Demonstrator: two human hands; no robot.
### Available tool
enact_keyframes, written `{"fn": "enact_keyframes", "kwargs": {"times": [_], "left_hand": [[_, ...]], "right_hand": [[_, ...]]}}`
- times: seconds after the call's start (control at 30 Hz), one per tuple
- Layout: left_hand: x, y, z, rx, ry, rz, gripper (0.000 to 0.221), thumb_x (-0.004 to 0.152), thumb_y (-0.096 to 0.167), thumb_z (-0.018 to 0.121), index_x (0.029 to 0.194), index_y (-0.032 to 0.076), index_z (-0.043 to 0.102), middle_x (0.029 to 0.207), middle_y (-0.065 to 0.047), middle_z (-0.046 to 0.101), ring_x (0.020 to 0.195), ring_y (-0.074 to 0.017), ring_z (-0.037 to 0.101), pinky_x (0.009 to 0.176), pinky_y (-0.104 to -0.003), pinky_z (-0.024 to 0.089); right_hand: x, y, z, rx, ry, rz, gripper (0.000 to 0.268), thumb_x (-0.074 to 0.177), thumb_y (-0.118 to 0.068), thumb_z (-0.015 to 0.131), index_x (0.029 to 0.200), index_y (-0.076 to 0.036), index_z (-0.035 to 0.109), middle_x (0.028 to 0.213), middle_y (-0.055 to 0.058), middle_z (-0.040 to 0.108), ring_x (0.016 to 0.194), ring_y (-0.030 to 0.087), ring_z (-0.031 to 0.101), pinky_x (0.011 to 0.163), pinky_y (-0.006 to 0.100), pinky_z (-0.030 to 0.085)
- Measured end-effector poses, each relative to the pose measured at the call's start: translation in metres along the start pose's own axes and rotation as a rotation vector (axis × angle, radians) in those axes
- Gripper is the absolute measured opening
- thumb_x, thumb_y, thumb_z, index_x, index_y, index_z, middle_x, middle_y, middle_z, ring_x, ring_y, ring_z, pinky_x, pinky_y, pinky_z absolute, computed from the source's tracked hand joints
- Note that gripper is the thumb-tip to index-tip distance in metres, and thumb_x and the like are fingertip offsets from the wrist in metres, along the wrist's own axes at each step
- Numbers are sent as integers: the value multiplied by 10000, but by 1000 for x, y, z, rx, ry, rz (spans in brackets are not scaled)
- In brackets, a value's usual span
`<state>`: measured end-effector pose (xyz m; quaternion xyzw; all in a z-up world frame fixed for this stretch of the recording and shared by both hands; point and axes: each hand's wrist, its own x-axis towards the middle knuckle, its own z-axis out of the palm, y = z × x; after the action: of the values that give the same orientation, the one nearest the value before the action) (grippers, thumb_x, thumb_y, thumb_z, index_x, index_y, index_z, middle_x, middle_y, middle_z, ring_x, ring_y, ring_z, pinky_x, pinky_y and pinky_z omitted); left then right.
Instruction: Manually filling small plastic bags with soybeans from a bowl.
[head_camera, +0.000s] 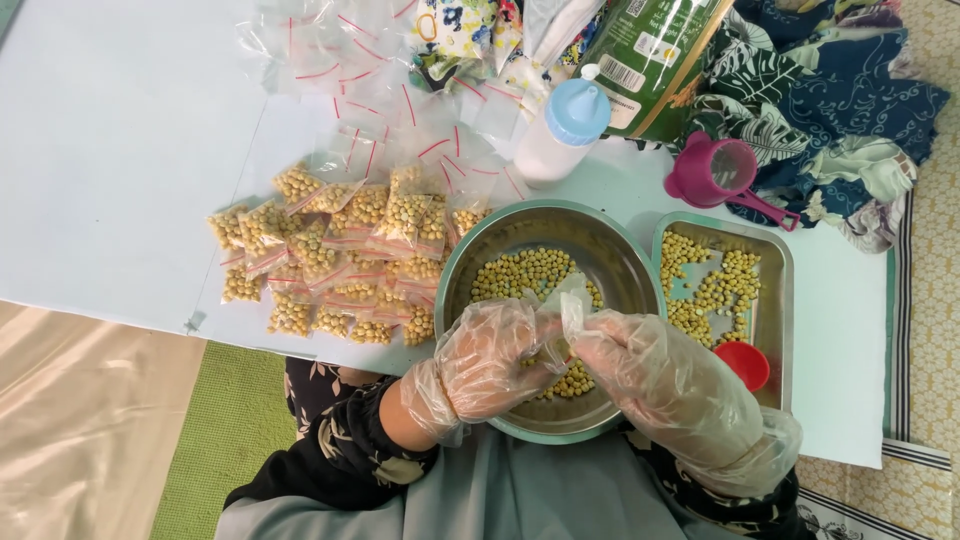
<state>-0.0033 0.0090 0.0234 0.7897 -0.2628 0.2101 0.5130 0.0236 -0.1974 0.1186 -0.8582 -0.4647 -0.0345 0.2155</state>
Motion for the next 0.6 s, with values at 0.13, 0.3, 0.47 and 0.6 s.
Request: {"fn": "enact_keyframes", "kwargs": {"times": [0.13,0.3,0.47,0.6], "left_hand": [[3,3,-4,-55,-2,-22,407,742,47,818,1118,86,666,852,-48,629,685,-253,593,662,-381,515],[-6,-6,4,-7,-10,-1,448,759,86,798,1187,44,671,1073,-84,737,797,-273,679,752,-392,554],[5,5,-3,-46,-10,-25,432,754,50,802,1165,53,667,970,-83,707,756,-266,666,716,-383,559],[0,1,3,12,17,-1,465,773,58,812,1202,69,634,872,-60,551,724,-251,596,670,-389,517]], "right_hand": [[-9,5,1,68,-55,80,442,795,34,692,1219,-85,650,1196,98,658,988,261,675,810,320,565],[-20,17,9,-69,-100,166,303,852,-151,714,1153,-117,697,1083,48,678,934,249,630,793,342,526],[-16,25,28,-79,-405,309,546,732,-267,771,1252,-163,643,1127,41,687,999,291,657,849,411,546],[-13,23,42,21,-509,471,690,708,-209,730,1380,-237,578,1199,12,699,1048,285,666,843,412,561]]}}
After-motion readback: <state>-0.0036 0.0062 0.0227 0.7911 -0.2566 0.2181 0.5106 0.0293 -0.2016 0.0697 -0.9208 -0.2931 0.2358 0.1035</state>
